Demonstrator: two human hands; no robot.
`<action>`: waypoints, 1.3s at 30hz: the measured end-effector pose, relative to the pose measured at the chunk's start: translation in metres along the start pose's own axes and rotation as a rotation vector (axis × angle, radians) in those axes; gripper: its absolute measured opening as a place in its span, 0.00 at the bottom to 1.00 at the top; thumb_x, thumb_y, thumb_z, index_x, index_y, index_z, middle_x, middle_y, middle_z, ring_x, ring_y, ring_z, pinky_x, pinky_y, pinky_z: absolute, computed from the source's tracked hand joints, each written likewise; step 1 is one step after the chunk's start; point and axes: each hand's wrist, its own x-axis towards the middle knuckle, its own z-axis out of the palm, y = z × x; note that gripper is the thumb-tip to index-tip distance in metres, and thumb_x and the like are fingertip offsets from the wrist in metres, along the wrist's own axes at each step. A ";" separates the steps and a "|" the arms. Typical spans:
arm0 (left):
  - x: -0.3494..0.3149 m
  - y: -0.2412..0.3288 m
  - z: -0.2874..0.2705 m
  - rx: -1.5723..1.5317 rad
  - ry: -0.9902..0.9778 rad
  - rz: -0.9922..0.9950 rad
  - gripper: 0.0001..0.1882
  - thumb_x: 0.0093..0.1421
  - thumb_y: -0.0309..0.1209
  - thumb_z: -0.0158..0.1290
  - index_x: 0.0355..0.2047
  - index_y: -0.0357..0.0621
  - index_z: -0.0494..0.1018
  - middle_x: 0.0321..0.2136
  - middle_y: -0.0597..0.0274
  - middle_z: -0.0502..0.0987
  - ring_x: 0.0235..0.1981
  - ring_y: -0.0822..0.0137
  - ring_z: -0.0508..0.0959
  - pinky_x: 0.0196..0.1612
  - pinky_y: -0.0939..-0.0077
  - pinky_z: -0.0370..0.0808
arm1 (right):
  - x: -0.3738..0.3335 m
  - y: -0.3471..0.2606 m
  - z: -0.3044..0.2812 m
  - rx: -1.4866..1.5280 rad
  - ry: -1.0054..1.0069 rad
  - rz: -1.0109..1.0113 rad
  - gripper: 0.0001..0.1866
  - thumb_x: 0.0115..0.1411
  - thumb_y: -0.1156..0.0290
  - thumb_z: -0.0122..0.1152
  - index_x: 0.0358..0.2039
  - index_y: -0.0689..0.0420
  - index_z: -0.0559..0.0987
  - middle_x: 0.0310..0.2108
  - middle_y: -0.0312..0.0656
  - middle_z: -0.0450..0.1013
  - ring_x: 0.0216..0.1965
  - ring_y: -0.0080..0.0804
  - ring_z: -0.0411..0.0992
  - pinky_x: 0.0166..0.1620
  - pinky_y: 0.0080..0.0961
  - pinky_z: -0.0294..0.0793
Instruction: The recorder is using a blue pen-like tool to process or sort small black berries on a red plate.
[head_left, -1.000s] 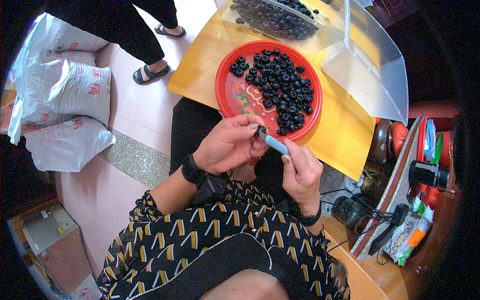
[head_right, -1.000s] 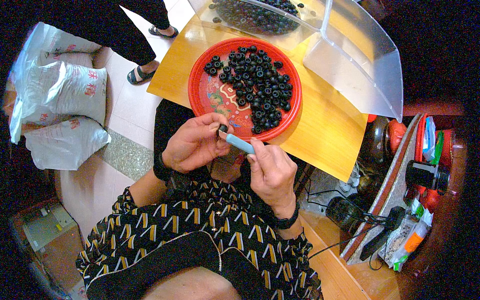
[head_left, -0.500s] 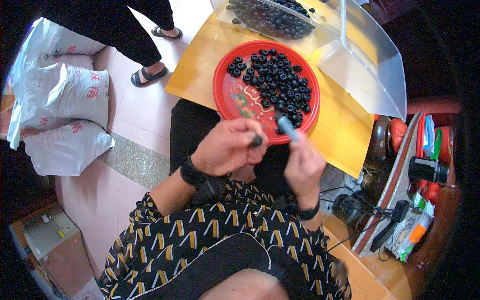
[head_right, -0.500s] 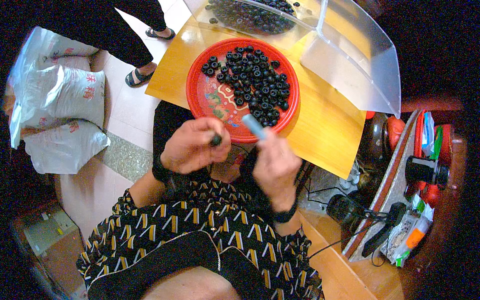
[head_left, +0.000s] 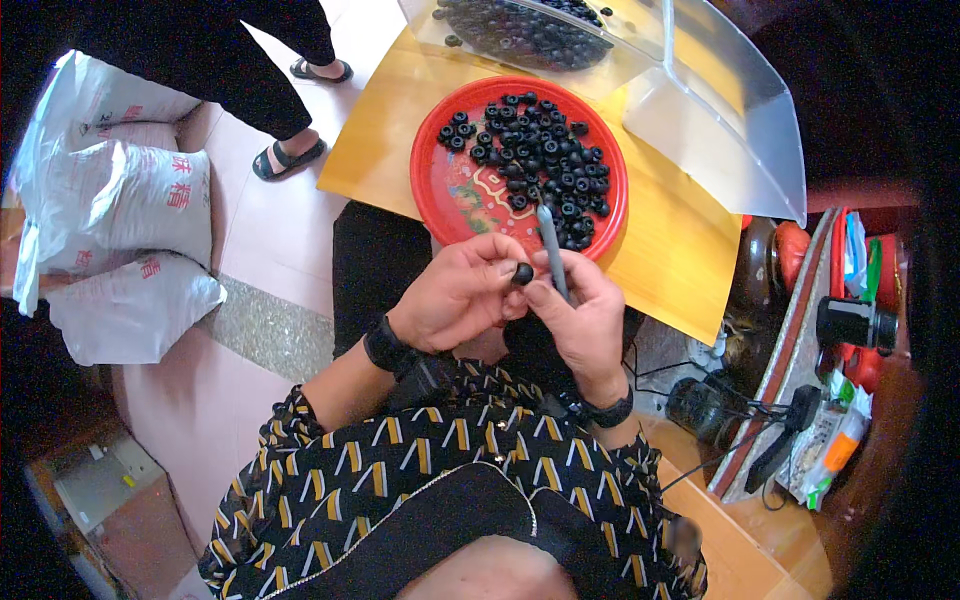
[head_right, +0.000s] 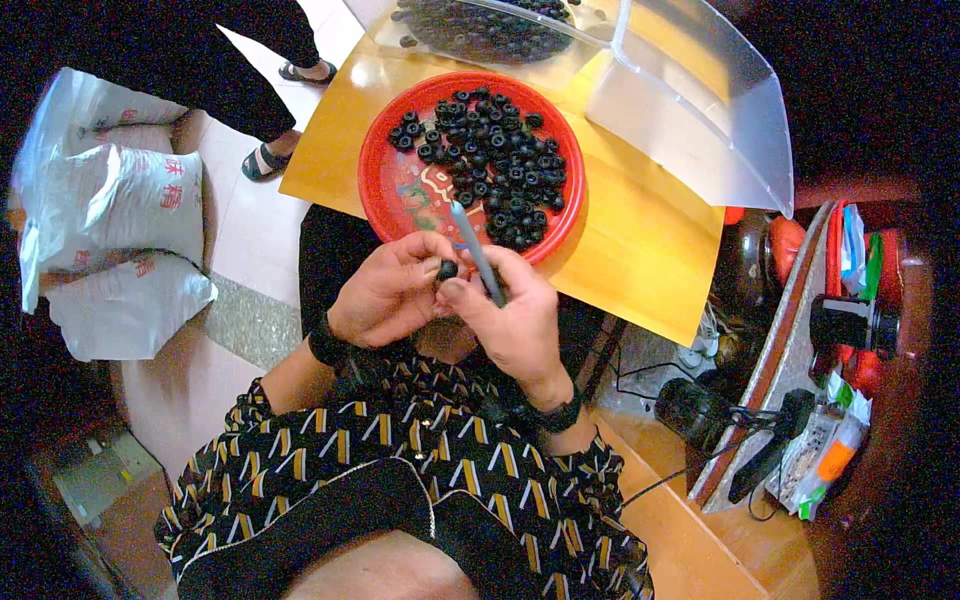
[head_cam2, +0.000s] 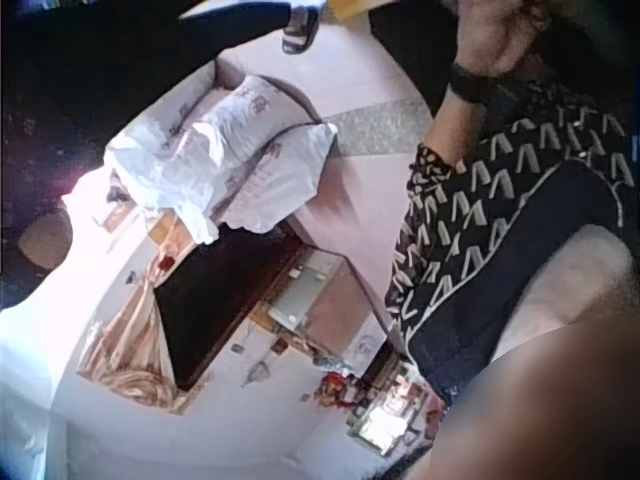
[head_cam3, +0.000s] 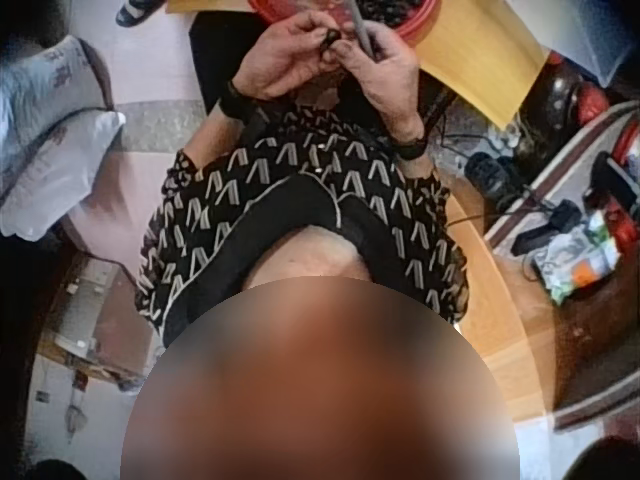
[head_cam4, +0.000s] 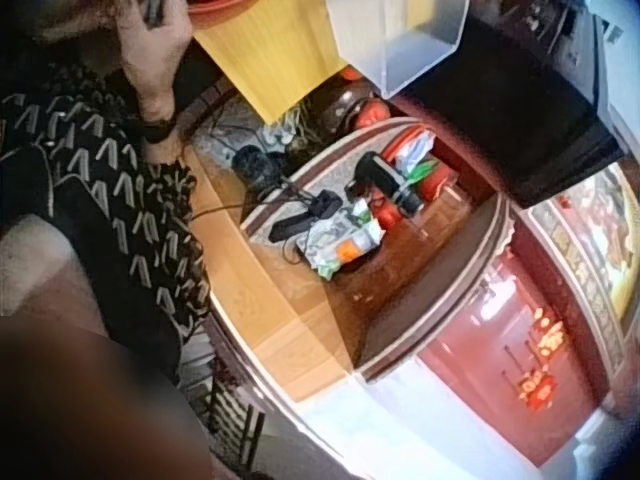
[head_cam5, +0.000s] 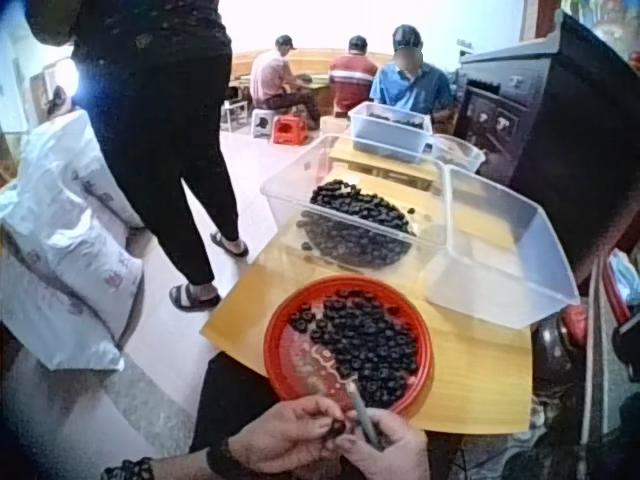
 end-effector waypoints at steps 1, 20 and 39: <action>0.000 0.001 0.001 0.001 -0.001 -0.002 0.06 0.59 0.26 0.47 0.36 0.39 0.67 0.30 0.62 0.71 0.28 0.71 0.71 0.33 0.77 0.69 | 0.002 -0.002 0.001 0.002 -0.038 0.042 0.14 0.54 0.73 0.60 0.39 0.65 0.71 0.25 0.33 0.71 0.29 0.16 0.70 0.32 0.14 0.70; 0.007 -0.002 0.007 0.066 0.015 -0.027 0.10 0.59 0.27 0.48 0.40 0.39 0.66 0.32 0.61 0.72 0.31 0.71 0.72 0.36 0.78 0.70 | 0.003 -0.006 -0.019 -0.052 -0.097 0.136 0.11 0.55 0.74 0.56 0.39 0.65 0.72 0.28 0.33 0.70 0.28 0.15 0.66 0.32 0.13 0.67; 0.006 0.001 -0.003 -0.033 -0.005 0.058 0.13 0.60 0.28 0.45 0.46 0.44 0.65 0.33 0.57 0.72 0.30 0.67 0.72 0.36 0.73 0.70 | -0.015 0.001 -0.034 -0.686 0.075 -0.386 0.12 0.53 0.73 0.57 0.37 0.65 0.74 0.23 0.48 0.70 0.21 0.33 0.69 0.27 0.25 0.69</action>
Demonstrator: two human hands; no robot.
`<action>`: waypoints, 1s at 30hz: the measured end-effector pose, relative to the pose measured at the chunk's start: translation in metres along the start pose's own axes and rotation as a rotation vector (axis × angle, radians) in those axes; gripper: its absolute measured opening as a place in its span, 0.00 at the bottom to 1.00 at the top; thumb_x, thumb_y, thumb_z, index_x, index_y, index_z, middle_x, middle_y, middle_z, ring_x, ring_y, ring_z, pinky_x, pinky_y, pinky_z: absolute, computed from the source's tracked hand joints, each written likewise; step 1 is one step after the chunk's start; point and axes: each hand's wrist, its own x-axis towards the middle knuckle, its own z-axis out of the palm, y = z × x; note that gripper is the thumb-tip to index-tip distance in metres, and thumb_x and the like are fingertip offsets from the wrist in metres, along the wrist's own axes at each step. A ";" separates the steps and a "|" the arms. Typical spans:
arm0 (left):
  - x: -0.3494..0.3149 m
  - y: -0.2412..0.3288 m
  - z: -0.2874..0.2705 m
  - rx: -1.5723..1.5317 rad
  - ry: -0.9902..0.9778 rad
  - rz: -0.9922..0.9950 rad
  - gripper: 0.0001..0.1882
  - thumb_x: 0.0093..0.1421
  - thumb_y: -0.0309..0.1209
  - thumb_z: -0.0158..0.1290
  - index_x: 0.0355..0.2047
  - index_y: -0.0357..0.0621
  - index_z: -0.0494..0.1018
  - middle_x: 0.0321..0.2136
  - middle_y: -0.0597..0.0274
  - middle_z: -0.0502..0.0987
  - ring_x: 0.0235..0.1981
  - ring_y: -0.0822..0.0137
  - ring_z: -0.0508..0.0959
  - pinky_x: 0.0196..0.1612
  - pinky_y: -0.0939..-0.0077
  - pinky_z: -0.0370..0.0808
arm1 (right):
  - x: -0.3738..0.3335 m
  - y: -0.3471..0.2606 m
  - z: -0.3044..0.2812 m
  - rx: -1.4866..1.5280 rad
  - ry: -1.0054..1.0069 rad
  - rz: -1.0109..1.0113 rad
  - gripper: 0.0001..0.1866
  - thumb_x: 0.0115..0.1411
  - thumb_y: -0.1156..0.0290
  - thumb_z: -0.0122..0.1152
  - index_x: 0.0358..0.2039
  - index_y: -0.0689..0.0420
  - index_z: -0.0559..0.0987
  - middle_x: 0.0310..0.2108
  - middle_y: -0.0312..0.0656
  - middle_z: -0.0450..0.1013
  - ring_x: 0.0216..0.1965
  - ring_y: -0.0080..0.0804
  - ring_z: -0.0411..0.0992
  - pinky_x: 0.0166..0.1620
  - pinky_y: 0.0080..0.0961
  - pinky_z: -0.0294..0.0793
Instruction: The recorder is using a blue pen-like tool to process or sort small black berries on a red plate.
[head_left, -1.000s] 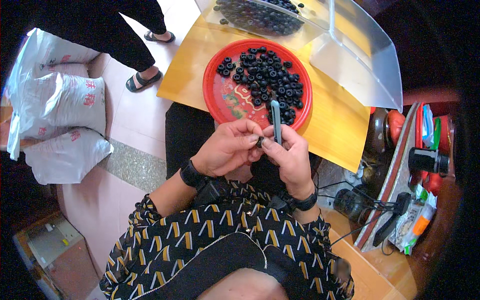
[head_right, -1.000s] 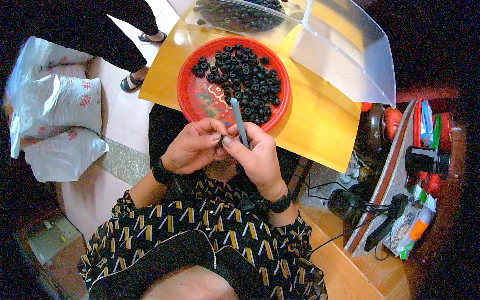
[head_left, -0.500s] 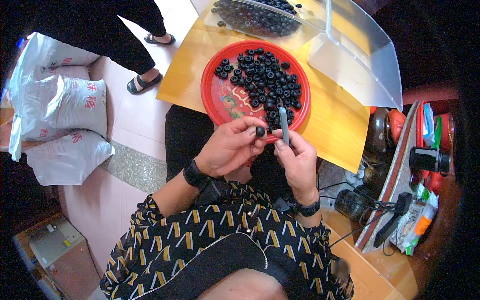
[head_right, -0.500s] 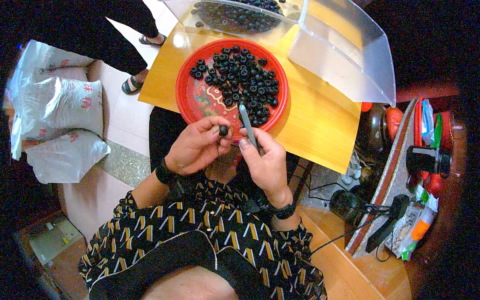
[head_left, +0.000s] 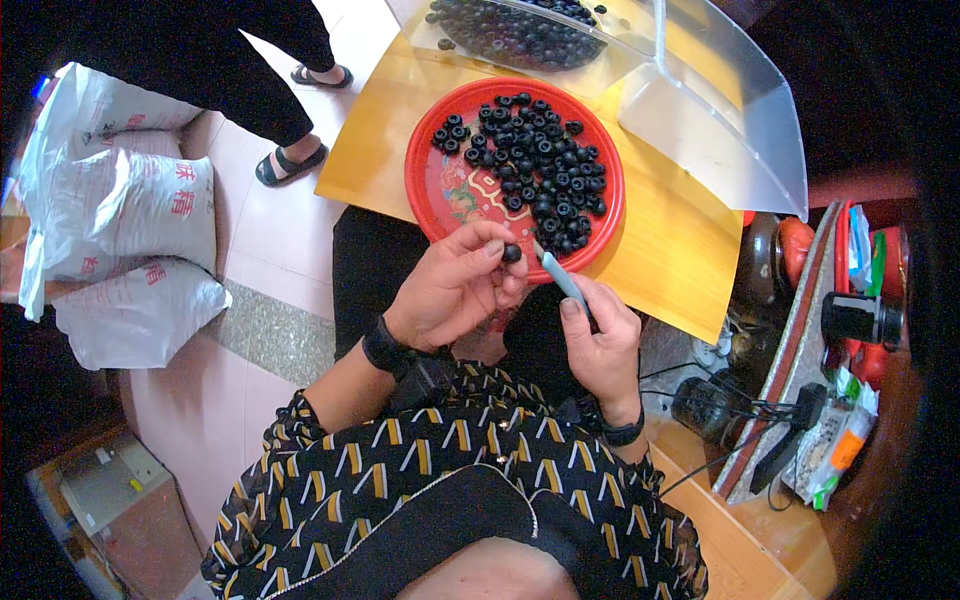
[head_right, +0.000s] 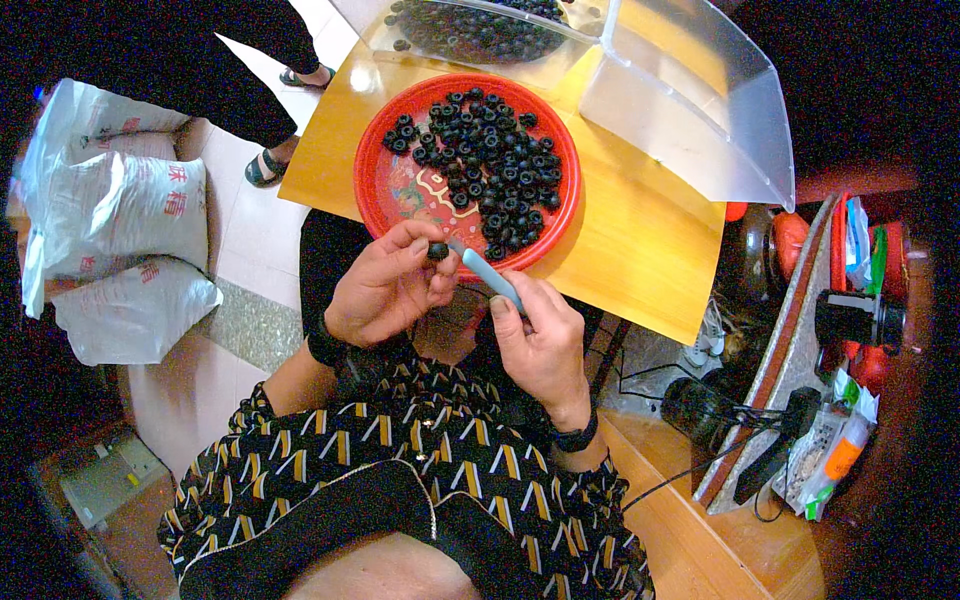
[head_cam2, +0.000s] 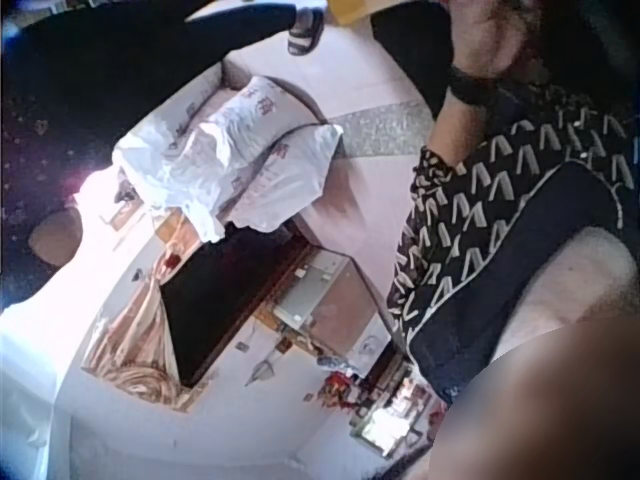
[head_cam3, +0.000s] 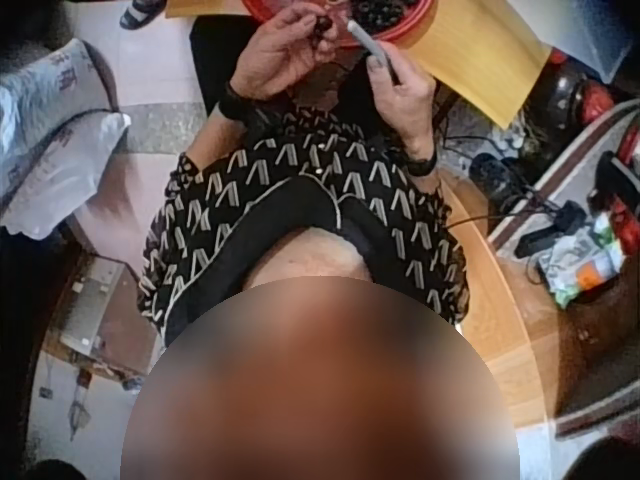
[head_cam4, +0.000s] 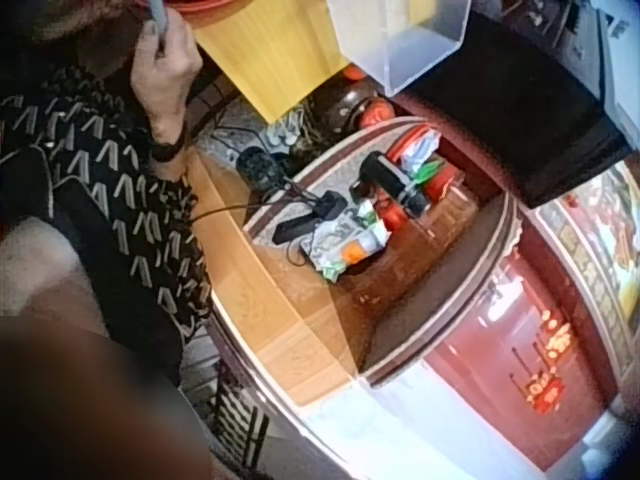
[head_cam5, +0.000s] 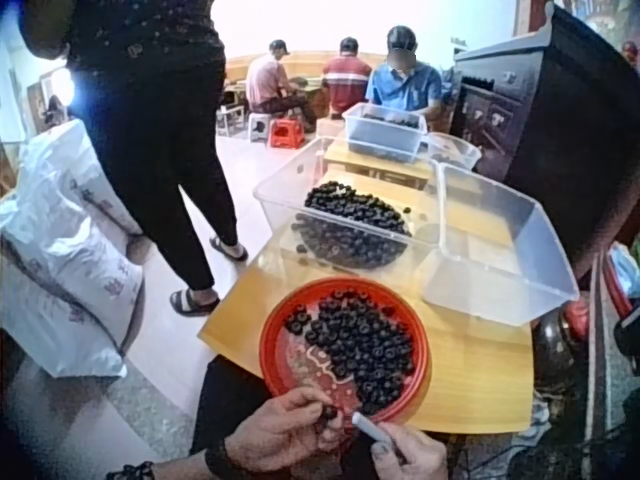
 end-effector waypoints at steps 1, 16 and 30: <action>0.000 0.001 0.000 -0.001 0.002 0.001 0.13 0.60 0.28 0.45 0.46 0.44 0.65 0.33 0.57 0.72 0.30 0.67 0.72 0.36 0.73 0.70 | 0.000 0.000 0.000 0.001 -0.002 0.001 0.12 0.53 0.73 0.57 0.37 0.65 0.74 0.23 0.48 0.70 0.21 0.33 0.69 0.27 0.25 0.69; -0.003 0.000 -0.008 -0.051 -0.062 -0.031 0.12 0.57 0.27 0.50 0.43 0.44 0.67 0.40 0.59 0.71 0.35 0.69 0.71 0.40 0.73 0.69 | -0.001 0.004 0.000 -0.152 -0.080 -0.131 0.15 0.49 0.74 0.60 0.37 0.65 0.74 0.21 0.47 0.69 0.21 0.41 0.69 0.24 0.31 0.68; -0.003 0.001 0.006 -0.033 -0.013 -0.031 0.07 0.58 0.25 0.47 0.38 0.41 0.67 0.31 0.59 0.71 0.30 0.67 0.69 0.34 0.75 0.67 | 0.001 0.000 -0.004 -0.137 -0.087 -0.154 0.14 0.49 0.74 0.60 0.37 0.65 0.74 0.21 0.48 0.69 0.20 0.41 0.69 0.24 0.31 0.68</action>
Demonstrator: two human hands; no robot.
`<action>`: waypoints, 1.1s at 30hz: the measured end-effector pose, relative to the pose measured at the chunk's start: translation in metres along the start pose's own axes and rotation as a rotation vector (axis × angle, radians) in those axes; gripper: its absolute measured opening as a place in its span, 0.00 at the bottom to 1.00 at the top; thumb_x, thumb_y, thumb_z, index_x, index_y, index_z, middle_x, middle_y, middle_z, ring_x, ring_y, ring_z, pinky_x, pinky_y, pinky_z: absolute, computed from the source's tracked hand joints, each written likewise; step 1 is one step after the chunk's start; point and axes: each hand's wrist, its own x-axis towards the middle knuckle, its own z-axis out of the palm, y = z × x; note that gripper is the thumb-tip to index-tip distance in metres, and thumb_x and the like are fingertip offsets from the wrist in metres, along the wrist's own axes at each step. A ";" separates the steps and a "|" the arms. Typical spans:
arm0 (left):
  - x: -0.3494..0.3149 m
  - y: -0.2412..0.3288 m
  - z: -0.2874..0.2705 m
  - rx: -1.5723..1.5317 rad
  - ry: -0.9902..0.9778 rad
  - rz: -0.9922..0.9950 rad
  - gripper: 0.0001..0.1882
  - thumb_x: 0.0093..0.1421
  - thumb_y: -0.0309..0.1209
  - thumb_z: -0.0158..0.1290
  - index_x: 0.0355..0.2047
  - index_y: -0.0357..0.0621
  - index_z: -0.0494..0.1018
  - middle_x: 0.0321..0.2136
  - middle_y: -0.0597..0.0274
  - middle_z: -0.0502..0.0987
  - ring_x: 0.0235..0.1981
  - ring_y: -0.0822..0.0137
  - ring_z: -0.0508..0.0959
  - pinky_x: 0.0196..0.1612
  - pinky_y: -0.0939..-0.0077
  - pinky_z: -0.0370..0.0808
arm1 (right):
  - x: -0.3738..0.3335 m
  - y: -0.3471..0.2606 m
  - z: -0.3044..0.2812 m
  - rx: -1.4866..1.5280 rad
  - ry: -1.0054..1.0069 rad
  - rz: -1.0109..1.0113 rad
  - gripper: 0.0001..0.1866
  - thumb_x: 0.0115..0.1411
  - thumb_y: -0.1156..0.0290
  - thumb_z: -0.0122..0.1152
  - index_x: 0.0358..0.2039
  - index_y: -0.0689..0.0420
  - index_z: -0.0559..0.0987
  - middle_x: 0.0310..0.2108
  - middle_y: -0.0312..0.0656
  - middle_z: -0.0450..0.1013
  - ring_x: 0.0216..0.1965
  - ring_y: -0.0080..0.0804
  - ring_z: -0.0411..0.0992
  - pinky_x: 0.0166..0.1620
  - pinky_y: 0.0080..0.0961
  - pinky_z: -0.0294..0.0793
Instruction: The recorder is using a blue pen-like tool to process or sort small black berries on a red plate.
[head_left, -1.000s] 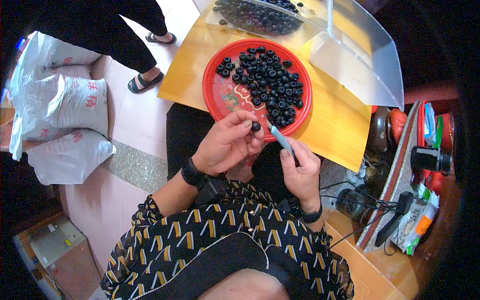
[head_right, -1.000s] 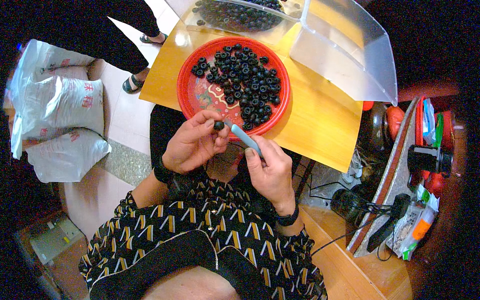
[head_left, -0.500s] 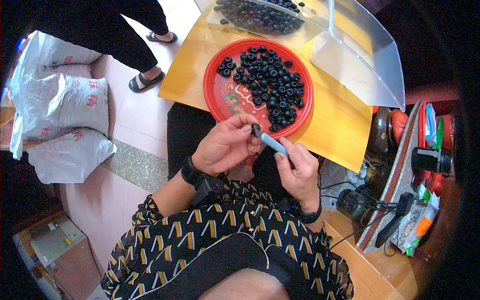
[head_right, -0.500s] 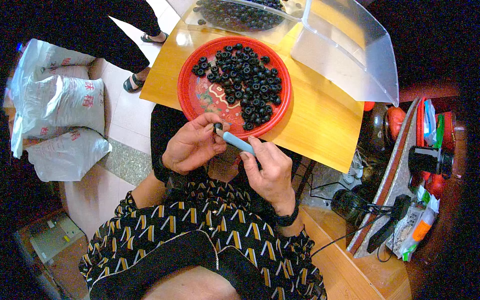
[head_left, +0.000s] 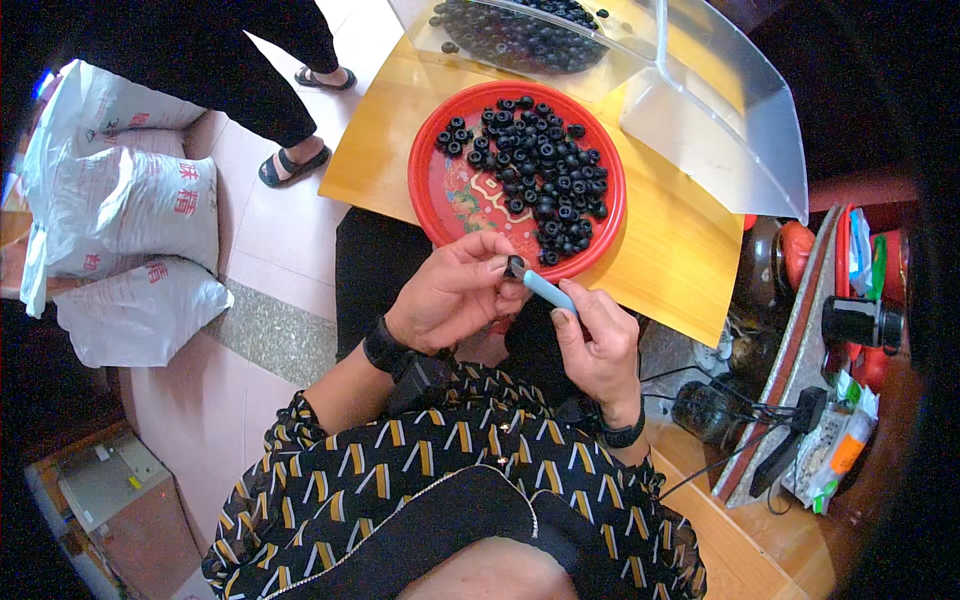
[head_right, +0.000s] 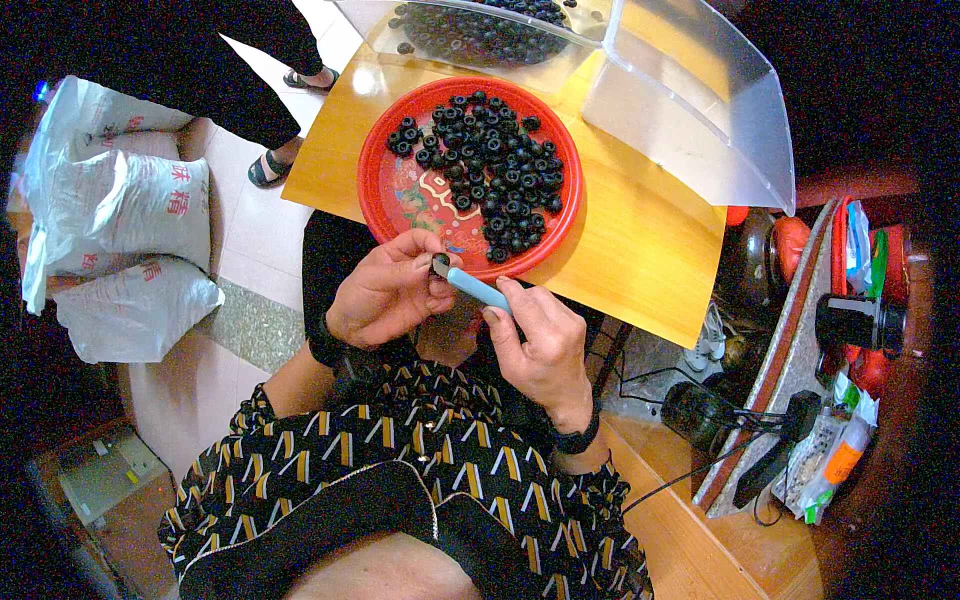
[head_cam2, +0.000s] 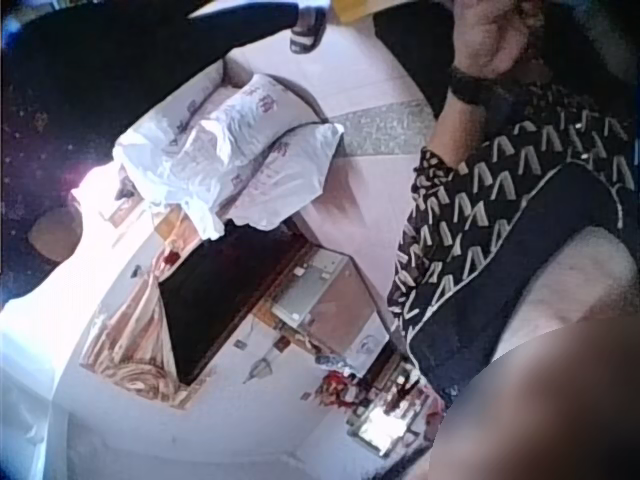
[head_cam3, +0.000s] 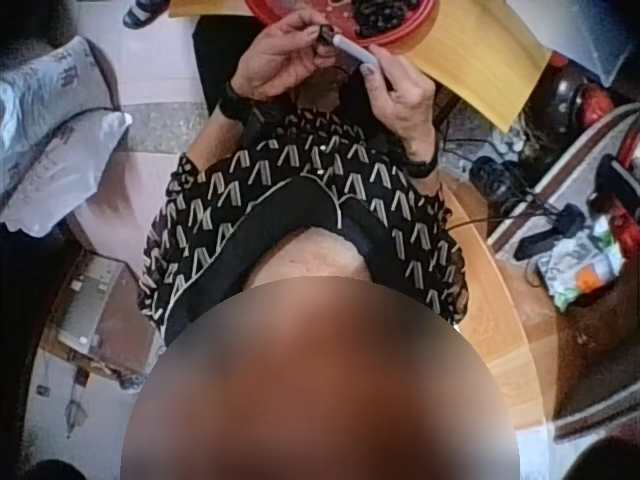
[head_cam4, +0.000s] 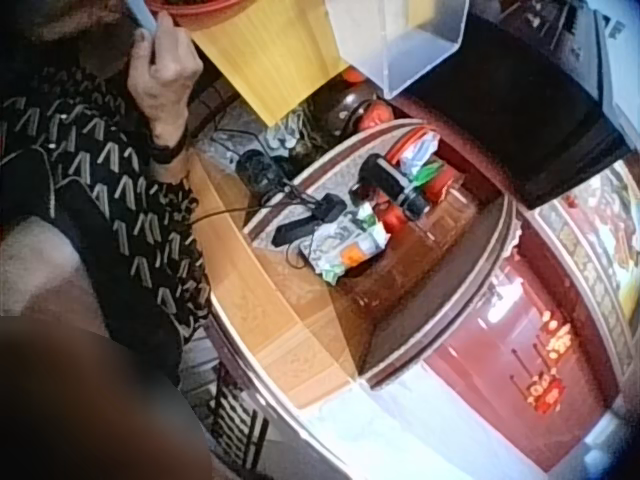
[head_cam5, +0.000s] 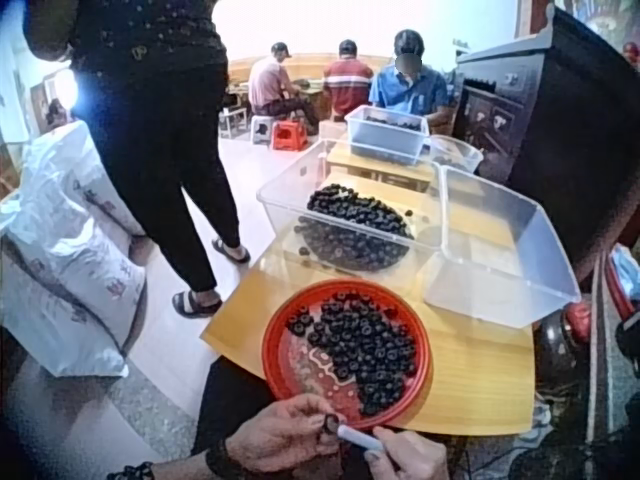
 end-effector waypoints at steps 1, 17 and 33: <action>0.000 0.000 0.000 0.001 0.000 0.000 0.07 0.58 0.25 0.47 0.38 0.41 0.67 0.31 0.59 0.71 0.30 0.67 0.69 0.34 0.75 0.67 | 0.000 0.000 0.000 0.000 0.001 -0.001 0.14 0.49 0.74 0.60 0.37 0.65 0.74 0.21 0.48 0.69 0.20 0.41 0.69 0.24 0.31 0.68; -0.008 -0.002 0.010 0.164 -0.065 -0.038 0.06 0.57 0.24 0.48 0.36 0.38 0.68 0.30 0.60 0.71 0.28 0.70 0.69 0.31 0.77 0.67 | 0.001 0.017 -0.001 -0.176 0.092 0.088 0.10 0.54 0.72 0.56 0.35 0.63 0.74 0.21 0.48 0.69 0.22 0.43 0.69 0.25 0.31 0.68; -0.001 -0.002 0.005 0.220 0.023 -0.106 0.06 0.57 0.23 0.48 0.35 0.38 0.69 0.28 0.62 0.72 0.27 0.71 0.72 0.30 0.80 0.69 | 0.021 -0.003 0.013 0.896 -0.136 0.516 0.12 0.52 0.71 0.63 0.35 0.62 0.73 0.24 0.29 0.68 0.26 0.14 0.65 0.31 0.12 0.67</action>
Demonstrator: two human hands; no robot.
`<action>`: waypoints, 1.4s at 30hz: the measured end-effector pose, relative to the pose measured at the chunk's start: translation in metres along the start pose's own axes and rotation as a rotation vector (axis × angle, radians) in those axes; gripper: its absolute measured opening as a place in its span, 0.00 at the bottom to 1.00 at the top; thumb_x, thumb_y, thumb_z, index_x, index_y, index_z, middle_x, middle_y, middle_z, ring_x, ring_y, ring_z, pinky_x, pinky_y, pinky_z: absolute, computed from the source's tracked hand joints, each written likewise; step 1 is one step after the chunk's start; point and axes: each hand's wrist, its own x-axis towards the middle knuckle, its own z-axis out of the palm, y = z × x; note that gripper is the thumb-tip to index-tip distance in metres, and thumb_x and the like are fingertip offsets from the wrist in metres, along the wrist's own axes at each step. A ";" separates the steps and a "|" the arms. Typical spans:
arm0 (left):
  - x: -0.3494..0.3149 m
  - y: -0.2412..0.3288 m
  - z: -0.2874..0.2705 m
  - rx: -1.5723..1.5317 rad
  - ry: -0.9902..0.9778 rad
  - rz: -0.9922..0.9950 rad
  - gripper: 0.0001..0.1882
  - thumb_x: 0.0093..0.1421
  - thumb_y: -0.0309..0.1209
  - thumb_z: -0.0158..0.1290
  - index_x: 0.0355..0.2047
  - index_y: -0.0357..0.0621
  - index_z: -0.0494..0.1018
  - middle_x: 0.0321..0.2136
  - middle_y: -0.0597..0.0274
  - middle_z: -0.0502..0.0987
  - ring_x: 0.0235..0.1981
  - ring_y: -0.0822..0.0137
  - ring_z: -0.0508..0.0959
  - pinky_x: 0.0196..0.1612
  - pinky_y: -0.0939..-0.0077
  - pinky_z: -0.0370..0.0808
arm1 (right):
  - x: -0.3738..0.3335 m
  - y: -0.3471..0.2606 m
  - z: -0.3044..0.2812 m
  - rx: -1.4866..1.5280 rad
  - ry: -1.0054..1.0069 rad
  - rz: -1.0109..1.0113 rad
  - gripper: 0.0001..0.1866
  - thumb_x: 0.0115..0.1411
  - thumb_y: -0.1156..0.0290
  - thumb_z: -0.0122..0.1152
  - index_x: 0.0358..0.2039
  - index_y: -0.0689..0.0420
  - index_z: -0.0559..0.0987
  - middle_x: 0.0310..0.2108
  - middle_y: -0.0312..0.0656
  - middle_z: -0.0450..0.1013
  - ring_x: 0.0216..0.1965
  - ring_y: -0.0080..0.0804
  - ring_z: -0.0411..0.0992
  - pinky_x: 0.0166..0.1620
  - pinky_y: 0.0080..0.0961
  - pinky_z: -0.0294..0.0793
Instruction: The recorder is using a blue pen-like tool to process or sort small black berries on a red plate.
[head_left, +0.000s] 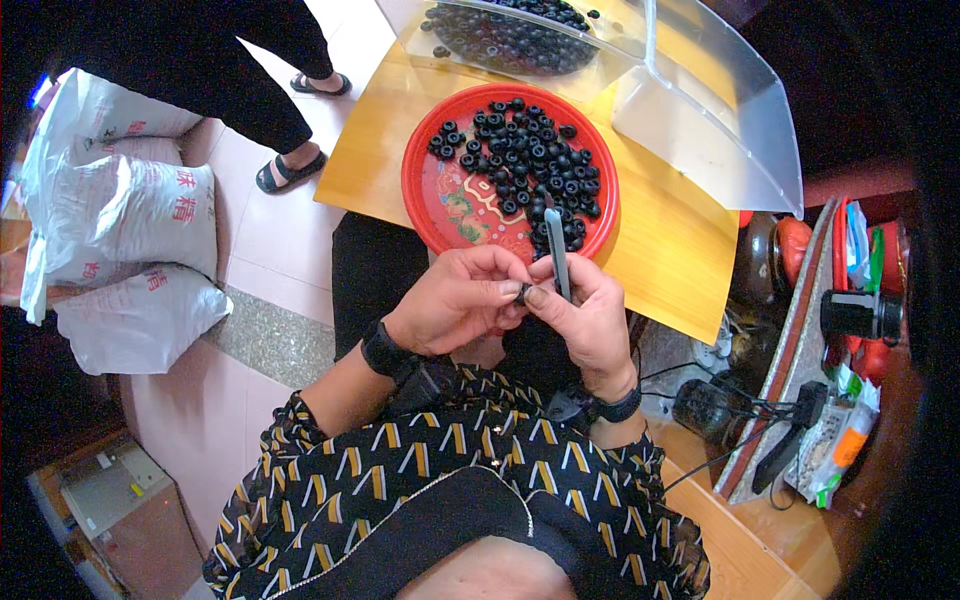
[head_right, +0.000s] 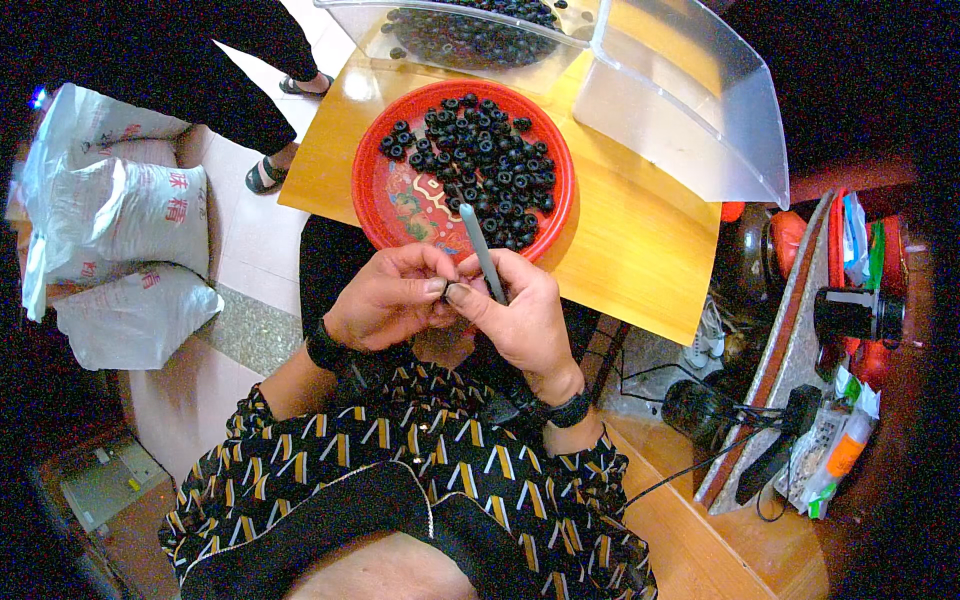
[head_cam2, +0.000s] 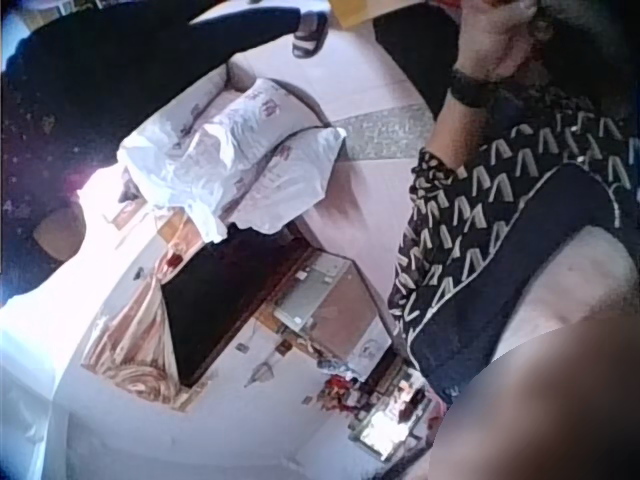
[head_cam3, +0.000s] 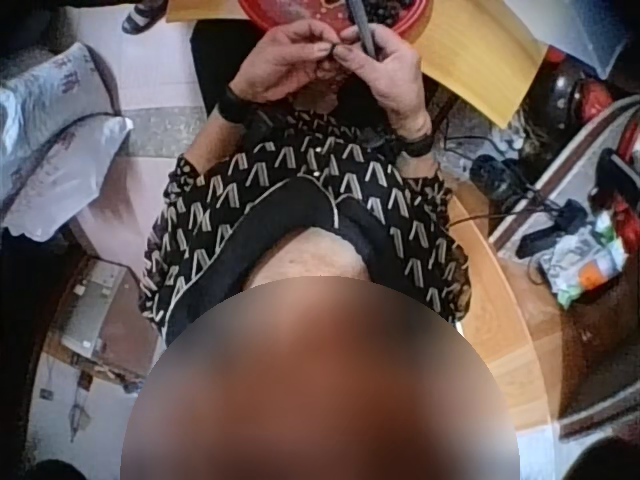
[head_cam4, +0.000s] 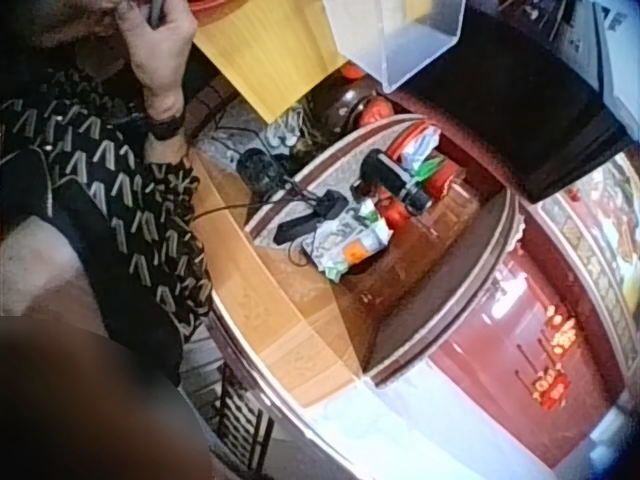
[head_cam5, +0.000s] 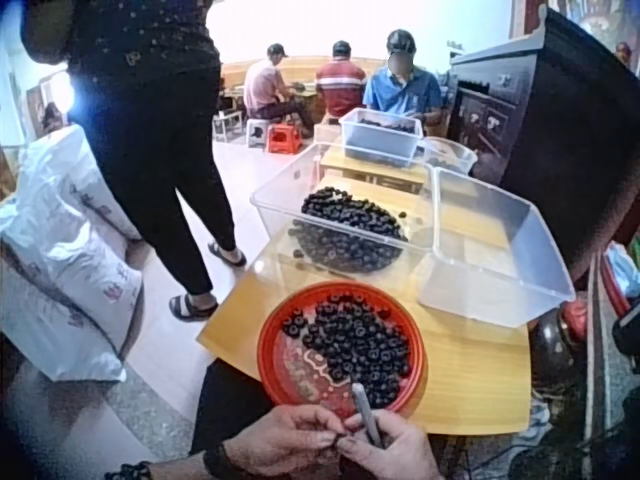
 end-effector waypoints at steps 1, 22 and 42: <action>0.000 0.000 0.000 0.000 0.000 0.001 0.06 0.57 0.23 0.48 0.35 0.38 0.69 0.28 0.62 0.72 0.27 0.71 0.72 0.30 0.80 0.69 | 0.000 -0.002 -0.001 0.000 -0.001 0.000 0.12 0.52 0.71 0.63 0.35 0.62 0.73 0.24 0.29 0.68 0.26 0.14 0.65 0.31 0.12 0.67; 0.017 -0.008 0.006 0.015 -0.030 -0.075 0.07 0.57 0.26 0.49 0.36 0.39 0.68 0.29 0.61 0.72 0.29 0.70 0.72 0.32 0.76 0.69 | -0.005 0.011 -0.024 0.050 -0.009 -0.021 0.12 0.53 0.71 0.61 0.35 0.63 0.72 0.27 0.33 0.70 0.28 0.15 0.67 0.32 0.12 0.67; 0.127 0.103 0.058 0.304 0.034 0.224 0.11 0.62 0.34 0.41 0.26 0.41 0.66 0.23 0.62 0.69 0.24 0.71 0.70 0.26 0.79 0.67 | 0.005 0.037 -0.073 0.141 0.510 -0.105 0.16 0.59 0.59 0.53 0.32 0.61 0.71 0.17 0.30 0.61 0.13 0.13 0.55 0.16 0.10 0.53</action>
